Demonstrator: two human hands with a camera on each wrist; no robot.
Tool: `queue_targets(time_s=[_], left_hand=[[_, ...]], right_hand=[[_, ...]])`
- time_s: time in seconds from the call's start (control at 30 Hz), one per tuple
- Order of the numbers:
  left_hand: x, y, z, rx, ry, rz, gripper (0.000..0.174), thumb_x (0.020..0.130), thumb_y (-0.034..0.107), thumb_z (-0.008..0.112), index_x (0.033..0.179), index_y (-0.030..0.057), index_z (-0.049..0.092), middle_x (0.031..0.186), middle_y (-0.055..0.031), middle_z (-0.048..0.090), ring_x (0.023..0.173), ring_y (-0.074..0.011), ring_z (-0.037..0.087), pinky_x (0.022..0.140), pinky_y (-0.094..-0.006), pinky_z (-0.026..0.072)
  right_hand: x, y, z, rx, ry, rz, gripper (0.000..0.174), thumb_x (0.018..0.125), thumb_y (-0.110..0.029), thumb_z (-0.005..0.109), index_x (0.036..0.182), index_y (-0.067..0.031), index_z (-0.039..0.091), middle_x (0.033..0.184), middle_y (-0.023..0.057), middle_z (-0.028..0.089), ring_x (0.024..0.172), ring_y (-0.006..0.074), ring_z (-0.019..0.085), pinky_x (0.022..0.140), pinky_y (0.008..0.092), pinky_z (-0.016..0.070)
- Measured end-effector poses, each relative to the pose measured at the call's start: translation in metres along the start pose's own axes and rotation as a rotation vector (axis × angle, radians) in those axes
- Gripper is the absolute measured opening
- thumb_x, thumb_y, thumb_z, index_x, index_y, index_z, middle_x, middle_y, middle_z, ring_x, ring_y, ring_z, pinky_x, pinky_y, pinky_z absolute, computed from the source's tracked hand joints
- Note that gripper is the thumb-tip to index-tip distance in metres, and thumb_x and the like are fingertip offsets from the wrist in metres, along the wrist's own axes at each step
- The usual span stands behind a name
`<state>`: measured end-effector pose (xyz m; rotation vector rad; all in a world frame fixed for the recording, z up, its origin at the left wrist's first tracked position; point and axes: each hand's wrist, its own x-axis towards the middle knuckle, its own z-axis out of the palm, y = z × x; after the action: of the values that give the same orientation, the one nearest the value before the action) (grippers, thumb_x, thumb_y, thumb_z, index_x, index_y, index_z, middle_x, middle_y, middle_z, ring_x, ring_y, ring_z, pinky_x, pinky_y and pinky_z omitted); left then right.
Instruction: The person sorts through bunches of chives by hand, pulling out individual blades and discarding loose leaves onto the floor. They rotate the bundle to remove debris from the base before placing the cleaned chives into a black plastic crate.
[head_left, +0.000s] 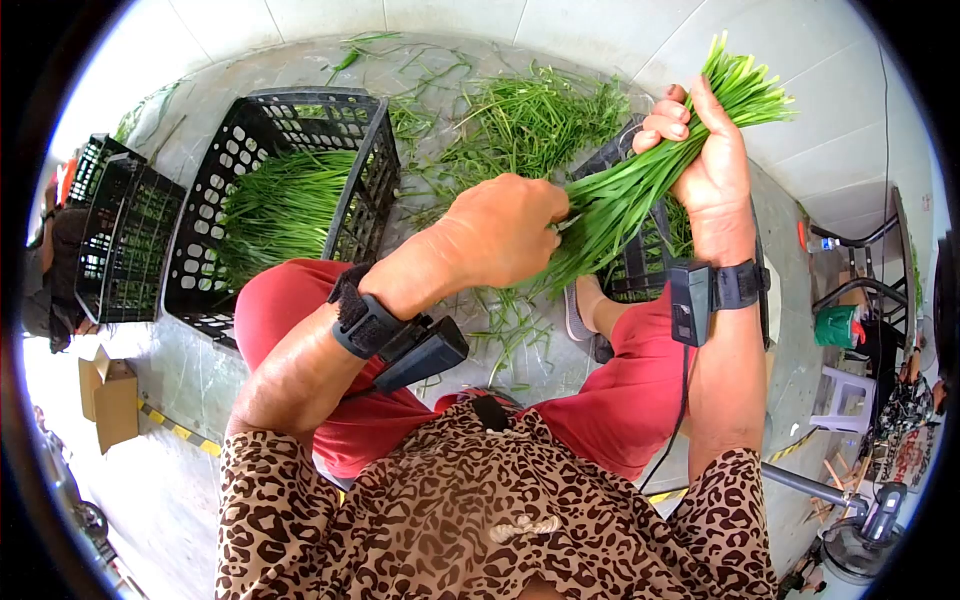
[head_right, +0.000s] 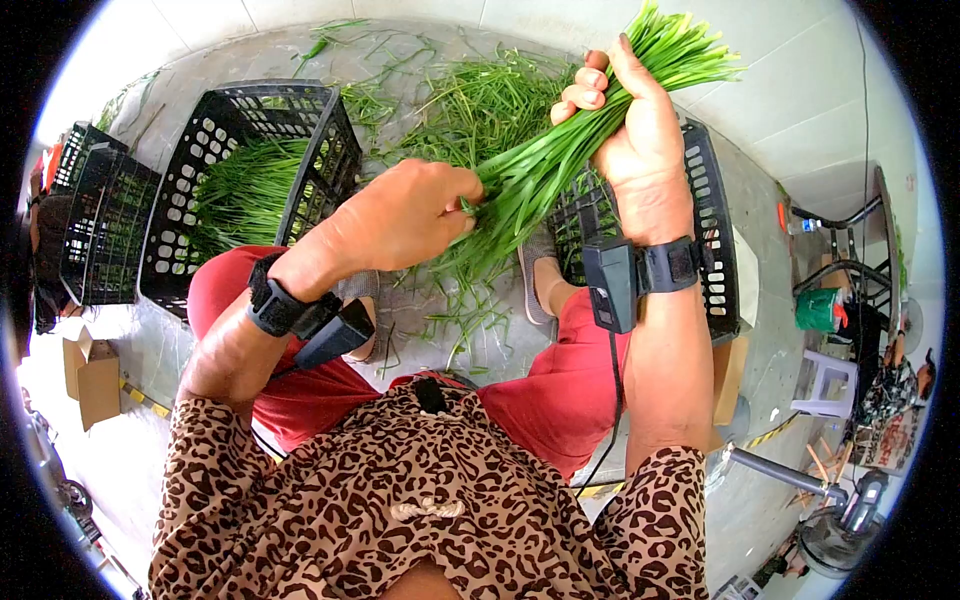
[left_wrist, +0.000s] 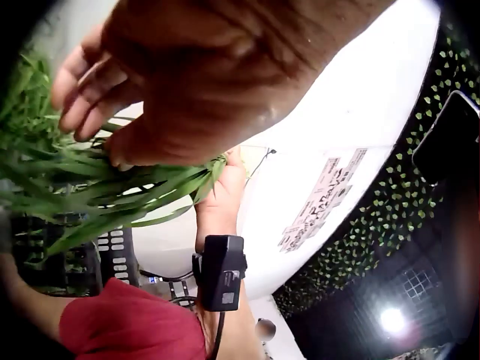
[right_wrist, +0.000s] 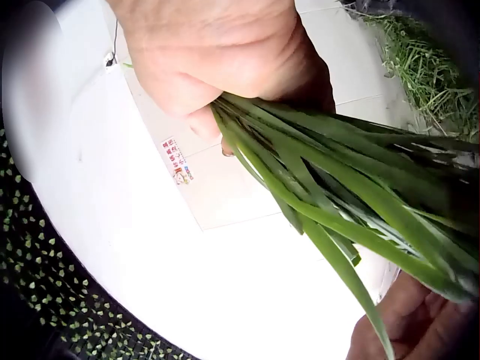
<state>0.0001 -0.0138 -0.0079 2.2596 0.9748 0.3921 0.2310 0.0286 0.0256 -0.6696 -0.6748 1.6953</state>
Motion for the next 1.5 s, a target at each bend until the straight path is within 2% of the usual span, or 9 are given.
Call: queue_targets(time_s=[0.13,0.23,0.43,0.53,0.63,0.83,1.03,1.23,1.5], left_hand=[[0.0013,-0.0028,0.0017,0.0,0.03,0.014,0.025,0.077,0.013,0.06,0.097,-0.0021,0.061,0.09,-0.0215,0.063,0.085,-0.0361,0.061,0.075,-0.0405,0.0489],[0.003,-0.0038,0.0015,-0.199,0.02,0.041,0.026,0.077,0.012,0.06,0.098,-0.0027,0.06,0.089,-0.0197,0.064,0.084,-0.0331,0.062,0.074,-0.0389,0.0488],[0.0073,-0.0006,0.0,-0.459,-0.027,-0.001,0.022,0.078,0.011,0.063,0.094,-0.0042,0.06,0.076,-0.0095,0.062,0.07,-0.0135,0.057,0.065,-0.0292,0.0465],[0.0076,-0.0002,-0.0007,-0.534,-0.039,-0.016,0.017,0.08,0.01,0.063,0.089,-0.0038,0.06,0.071,-0.0032,0.059,0.066,-0.0073,0.051,0.06,-0.0246,0.0436],[0.0076,0.0016,-0.0025,-0.577,-0.044,-0.064,0.012,0.081,0.009,0.063,0.085,-0.0027,0.061,0.068,-0.0004,0.057,0.064,-0.005,0.049,0.057,-0.0223,0.0411],[0.0067,0.0038,-0.0058,-0.67,-0.06,-0.106,0.008,0.08,0.006,0.061,0.082,-0.002,0.06,0.067,-0.0006,0.058,0.062,-0.0057,0.05,0.056,-0.0219,0.0407],[0.0084,0.0019,-0.0042,-0.962,-0.162,-0.15,0.007,0.081,0.003,0.057,0.084,-0.003,0.056,0.073,-0.0063,0.063,0.066,-0.0107,0.058,0.062,-0.0224,0.0451],[0.0085,0.0003,-0.0011,-1.039,-0.183,-0.15,0.01,0.081,0.002,0.055,0.089,-0.0034,0.055,0.074,-0.0061,0.063,0.067,-0.0096,0.057,0.063,-0.0219,0.0444],[0.0068,0.0038,-0.0063,-0.95,-0.178,-0.154,0.008,0.082,0.006,0.057,0.088,0.0005,0.059,0.075,-0.0023,0.063,0.067,-0.0065,0.055,0.059,-0.0209,0.0408]], right_hand=[[-0.0005,-0.0011,-0.0014,0.041,-0.015,0.006,0.027,0.09,-0.033,0.057,0.089,-0.0066,0.053,0.068,-0.003,0.046,0.06,0.0099,0.046,0.066,0.0333,0.0433],[-0.0016,-0.0015,-0.0023,0.033,-0.028,0.0,0.027,0.09,-0.033,0.057,0.089,-0.0065,0.052,0.068,-0.003,0.046,0.06,0.01,0.046,0.066,0.0337,0.0434],[-0.0018,-0.0012,-0.0012,0.041,-0.023,0.016,0.027,0.09,-0.033,0.057,0.091,-0.0062,0.052,0.069,-0.0026,0.045,0.06,0.0102,0.046,0.066,0.0344,0.0434],[-0.0012,-0.0006,-0.0011,0.021,-0.012,0.01,0.028,0.09,-0.033,0.057,0.091,-0.0061,0.052,0.069,-0.0025,0.045,0.06,0.0103,0.046,0.066,0.0344,0.0433],[-0.001,-0.0003,-0.0007,0.011,-0.009,0.01,0.028,0.09,-0.033,0.057,0.091,-0.0061,0.052,0.068,-0.0026,0.045,0.059,0.0104,0.047,0.066,0.0343,0.0432],[-0.0004,0.0,0.0,0.002,0.002,0.007,0.028,0.089,-0.033,0.058,0.09,-0.0063,0.052,0.068,-0.0025,0.045,0.059,0.0104,0.047,0.066,0.0342,0.0431],[-0.0009,0.0006,0.0003,-0.02,0.012,-0.002,0.028,0.089,-0.033,0.058,0.09,-0.0065,0.052,0.069,-0.0024,0.045,0.059,0.0104,0.046,0.065,0.0343,0.0432],[-0.0008,0.0023,0.0019,-0.027,0.011,0.012,0.028,0.089,-0.034,0.059,0.089,-0.0068,0.052,0.069,-0.0024,0.045,0.059,0.0101,0.046,0.065,0.0341,0.043],[-0.0015,0.0031,0.0046,-0.049,0.026,0.008,0.028,0.089,-0.035,0.059,0.089,-0.007,0.052,0.068,-0.0027,0.045,0.059,0.0099,0.046,0.065,0.0335,0.043]])
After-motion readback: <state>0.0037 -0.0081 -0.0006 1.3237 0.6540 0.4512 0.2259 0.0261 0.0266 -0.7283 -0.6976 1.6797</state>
